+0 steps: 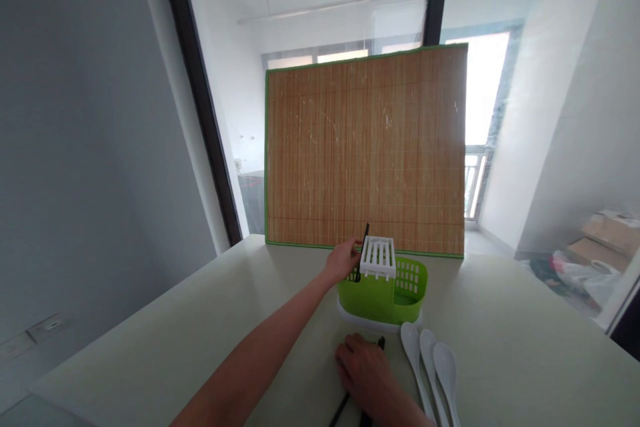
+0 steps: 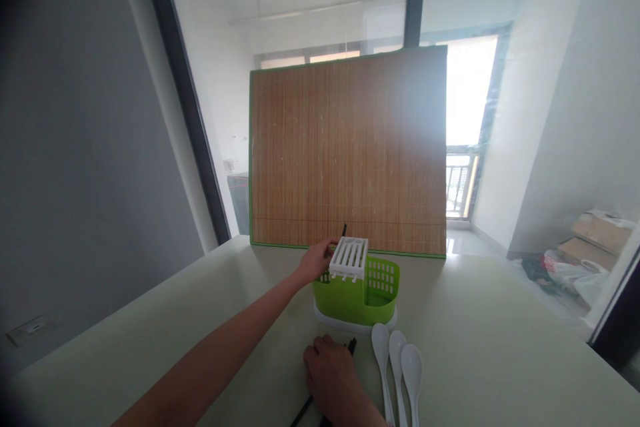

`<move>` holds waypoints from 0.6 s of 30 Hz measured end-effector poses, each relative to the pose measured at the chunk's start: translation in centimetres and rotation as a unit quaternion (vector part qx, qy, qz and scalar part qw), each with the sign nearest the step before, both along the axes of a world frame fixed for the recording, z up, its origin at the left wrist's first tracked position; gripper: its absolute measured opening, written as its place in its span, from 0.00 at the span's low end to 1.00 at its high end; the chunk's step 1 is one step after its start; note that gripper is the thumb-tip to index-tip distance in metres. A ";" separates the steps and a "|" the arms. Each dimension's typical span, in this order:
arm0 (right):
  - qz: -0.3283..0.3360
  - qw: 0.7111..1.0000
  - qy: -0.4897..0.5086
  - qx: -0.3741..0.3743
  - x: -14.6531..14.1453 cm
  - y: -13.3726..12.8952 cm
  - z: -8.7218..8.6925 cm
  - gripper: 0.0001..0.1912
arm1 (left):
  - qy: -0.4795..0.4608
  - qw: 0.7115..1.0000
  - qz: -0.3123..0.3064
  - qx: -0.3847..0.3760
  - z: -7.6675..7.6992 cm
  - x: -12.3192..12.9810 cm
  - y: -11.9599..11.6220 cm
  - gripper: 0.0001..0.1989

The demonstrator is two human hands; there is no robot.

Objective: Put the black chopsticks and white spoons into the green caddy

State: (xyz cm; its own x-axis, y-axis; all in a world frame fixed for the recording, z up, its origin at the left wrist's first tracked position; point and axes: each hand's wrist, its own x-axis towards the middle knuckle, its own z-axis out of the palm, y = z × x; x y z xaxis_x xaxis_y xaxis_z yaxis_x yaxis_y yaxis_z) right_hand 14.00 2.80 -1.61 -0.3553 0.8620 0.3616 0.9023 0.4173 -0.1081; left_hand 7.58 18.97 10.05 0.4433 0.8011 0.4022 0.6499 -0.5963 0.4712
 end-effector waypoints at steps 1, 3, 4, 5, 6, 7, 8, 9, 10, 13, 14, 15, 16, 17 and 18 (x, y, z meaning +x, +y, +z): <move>0.000 1.000 0.000 -0.001 0.0 0.0 0.0 0.04 | -0.014 1.000 -0.001 0.008 0.2 -0.3 -0.3 0.17; 0.001 1.000 -0.001 -0.001 0.0 -0.1 0.1 0.04 | -0.060 0.997 0.006 0.037 0.4 -1.0 -1.3 0.16; 0.001 1.000 -0.002 -0.002 0.0 -0.1 0.1 0.04 | -0.087 0.995 0.014 0.055 0.4 -1.5 -2.1 0.15; 0.000 1.000 -0.003 -0.002 0.0 -0.1 0.1 0.04 | -0.112 0.991 0.024 0.071 0.2 -2.0 -3.0 0.15; 0.000 1.000 -0.004 -0.003 0.0 0.0 0.0 0.04 | -0.131 0.988 0.032 0.080 -0.2 -2.7 -4.0 0.14; 0.000 1.000 -0.004 -0.003 0.0 0.0 0.0 0.04 | -0.143 0.986 0.038 0.082 -0.8 -3.4 -5.2 0.13; 0.001 1.000 -0.002 -0.003 0.0 0.0 -0.1 0.05 | -0.148 0.985 0.040 0.076 -1.7 -4.2 -6.5 0.12; 0.003 1.000 0.000 -0.004 0.0 0.1 -0.1 0.05 | -0.147 0.986 0.041 0.062 -2.7 -5.0 -7.8 0.11; 0.004 1.000 0.004 -0.006 0.0 0.2 -0.2 0.06 | -0.140 0.988 0.041 0.042 -3.9 -5.8 -9.2 0.11; -0.004 0.999 0.028 -0.016 0.1 0.3 -0.3 0.09 | -0.085 0.994 0.045 -0.045 -7.5 -8.0 -13.3 0.10; -0.010 0.999 0.038 -0.021 0.1 0.3 -0.3 0.10 | -0.055 0.995 0.044 -0.077 -8.4 -8.5 -14.6 0.10; -0.016 0.998 0.050 -0.026 0.1 0.2 -0.3 0.11 | -0.021 0.994 0.042 -0.103 -9.1 -8.9 -15.7 0.10; -0.022 0.997 0.064 -0.029 0.2 0.2 -0.2 0.12 | 0.014 0.991 0.041 -0.124 -9.7 -9.1 -16.7 0.11; -0.027 0.996 0.078 -0.032 0.2 0.2 -0.1 0.13 | 0.048 0.988 0.040 -0.138 -10.0 -9.1 -17.6 0.12; -0.031 0.995 0.093 -0.033 0.3 0.2 0.1 0.14 | 0.081 0.985 0.041 -0.147 -10.2 -9.0 -18.3 0.13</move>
